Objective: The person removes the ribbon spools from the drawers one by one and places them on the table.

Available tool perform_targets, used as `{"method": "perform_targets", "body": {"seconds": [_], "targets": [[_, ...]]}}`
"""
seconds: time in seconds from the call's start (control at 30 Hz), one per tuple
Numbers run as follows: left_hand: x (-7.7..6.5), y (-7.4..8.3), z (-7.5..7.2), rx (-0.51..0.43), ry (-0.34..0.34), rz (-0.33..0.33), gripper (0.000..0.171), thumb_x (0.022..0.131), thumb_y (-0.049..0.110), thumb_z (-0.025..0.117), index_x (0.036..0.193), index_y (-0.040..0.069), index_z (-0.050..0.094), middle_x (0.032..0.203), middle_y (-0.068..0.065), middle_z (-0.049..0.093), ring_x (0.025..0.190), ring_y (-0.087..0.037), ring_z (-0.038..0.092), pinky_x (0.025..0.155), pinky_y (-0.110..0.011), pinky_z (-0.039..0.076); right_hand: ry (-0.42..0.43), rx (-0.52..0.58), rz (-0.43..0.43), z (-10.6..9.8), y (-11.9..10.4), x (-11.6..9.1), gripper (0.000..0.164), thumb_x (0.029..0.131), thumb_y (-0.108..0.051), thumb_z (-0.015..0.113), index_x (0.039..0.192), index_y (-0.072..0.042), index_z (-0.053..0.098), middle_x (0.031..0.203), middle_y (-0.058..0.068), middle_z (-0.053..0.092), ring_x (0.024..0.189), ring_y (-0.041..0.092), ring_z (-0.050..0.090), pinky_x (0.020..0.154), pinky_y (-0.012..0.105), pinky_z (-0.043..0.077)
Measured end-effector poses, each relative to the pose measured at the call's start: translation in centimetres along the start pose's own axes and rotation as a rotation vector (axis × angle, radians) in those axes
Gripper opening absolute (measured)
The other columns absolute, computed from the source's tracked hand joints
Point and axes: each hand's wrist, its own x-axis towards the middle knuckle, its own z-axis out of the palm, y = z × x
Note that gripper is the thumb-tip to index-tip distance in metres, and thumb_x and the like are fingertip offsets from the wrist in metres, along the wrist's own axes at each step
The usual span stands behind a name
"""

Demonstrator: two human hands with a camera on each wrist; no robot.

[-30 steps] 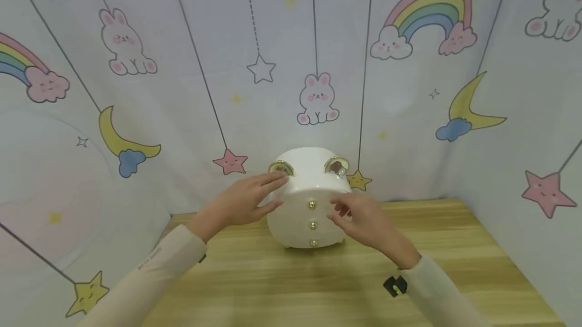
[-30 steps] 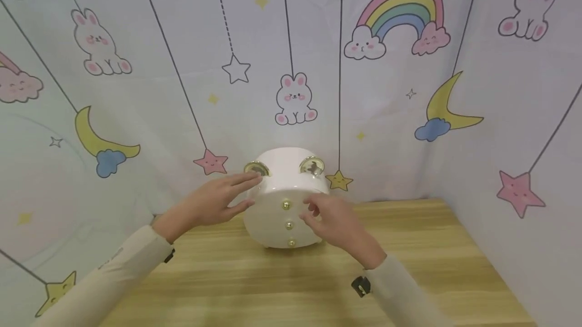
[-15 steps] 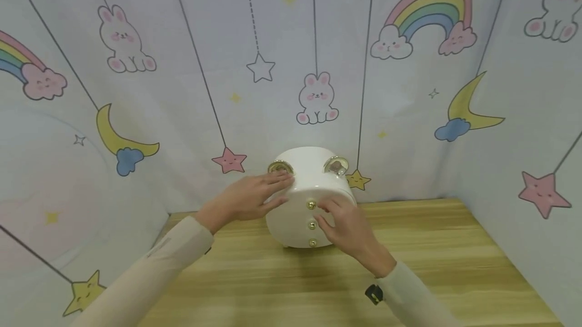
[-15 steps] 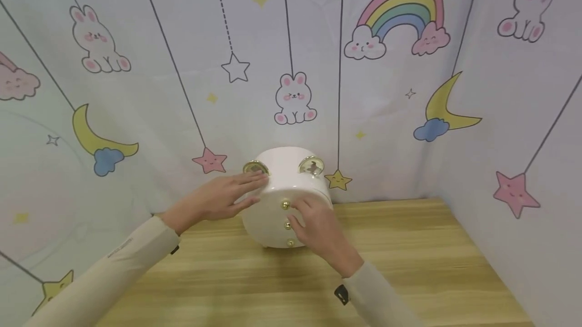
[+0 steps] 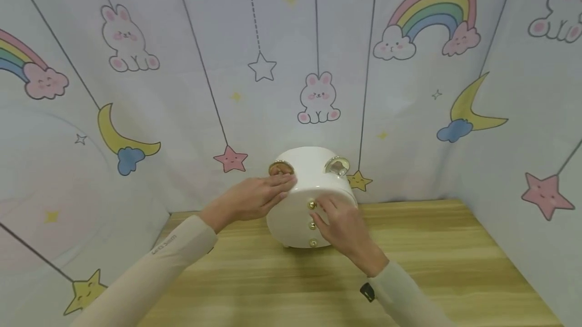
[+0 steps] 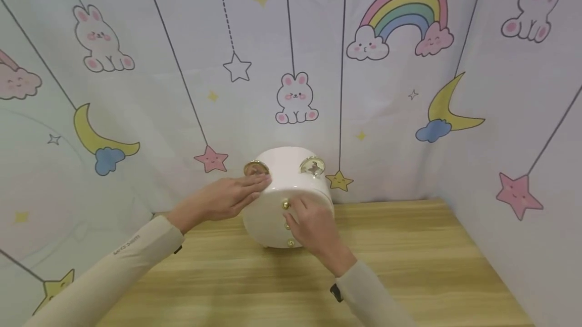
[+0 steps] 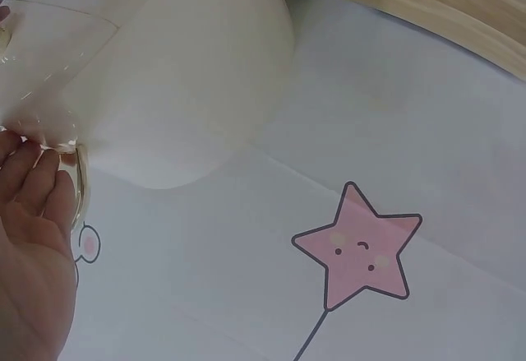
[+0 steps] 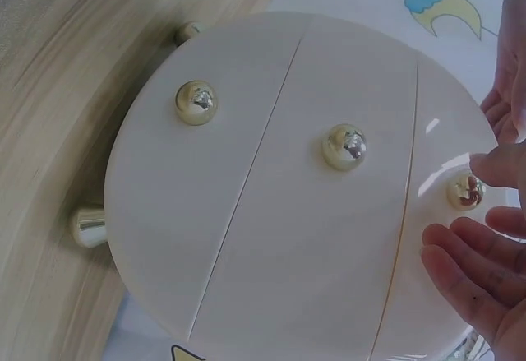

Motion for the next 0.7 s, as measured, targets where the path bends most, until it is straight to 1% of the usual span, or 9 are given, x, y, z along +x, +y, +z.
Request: {"method": "perform_targets", "body": {"seconds": [0.17,0.37,0.5,0.6,0.7], "targets": [[-0.1,0.1,0.1,-0.009,-0.006,0.006,0.052,0.116,0.033,0.033,0.163,0.013,0.038,0.170,-0.005,0.038,0.153,-0.028,0.046,0.116,-0.049,0.050,-0.006,-0.007,-0.011,0.3,-0.3,0.2,0.030,0.082,-0.019,0.091,0.101,-0.008,0.071,0.093,0.002,0.075,0.083,0.017,0.074,0.071,0.029,0.062],[-0.1,0.0,0.1,0.009,0.012,0.019,0.051,0.115,0.031,0.036,0.162,0.012,0.041,0.168,-0.005,0.042,0.152,-0.027,0.048,0.116,-0.049,0.050,-0.011,-0.057,-0.016,0.7,-0.6,0.2,0.031,0.081,-0.020,0.091,0.100,-0.009,0.068,0.087,0.000,0.072,0.075,0.015,0.071,0.064,0.027,0.059],[-0.1,-0.2,0.2,0.017,0.011,0.024,0.051,0.115,0.032,0.036,0.162,0.013,0.041,0.168,-0.004,0.042,0.154,-0.025,0.046,0.117,-0.048,0.049,0.001,-0.096,-0.018,1.0,-0.7,0.2,0.034,0.080,-0.021,0.093,0.098,-0.009,0.067,0.085,0.000,0.070,0.071,0.014,0.069,0.058,0.026,0.057],[-0.1,-0.3,0.3,0.014,0.009,0.020,0.051,0.115,0.033,0.035,0.162,0.013,0.041,0.169,-0.003,0.041,0.154,-0.024,0.045,0.118,-0.047,0.048,0.014,-0.100,-0.014,1.1,-0.9,0.3,0.033,0.080,-0.019,0.093,0.096,-0.009,0.065,0.083,0.000,0.068,0.067,0.014,0.067,0.054,0.025,0.054],[-0.1,-0.3,0.3,0.013,0.014,0.022,0.051,0.115,0.032,0.035,0.162,0.013,0.041,0.168,-0.004,0.042,0.153,-0.025,0.046,0.116,-0.047,0.050,0.027,-0.090,-0.008,1.4,-1.1,0.4,0.031,0.081,-0.015,0.091,0.094,-0.008,0.064,0.083,0.001,0.067,0.065,0.013,0.065,0.053,0.024,0.052]]}}
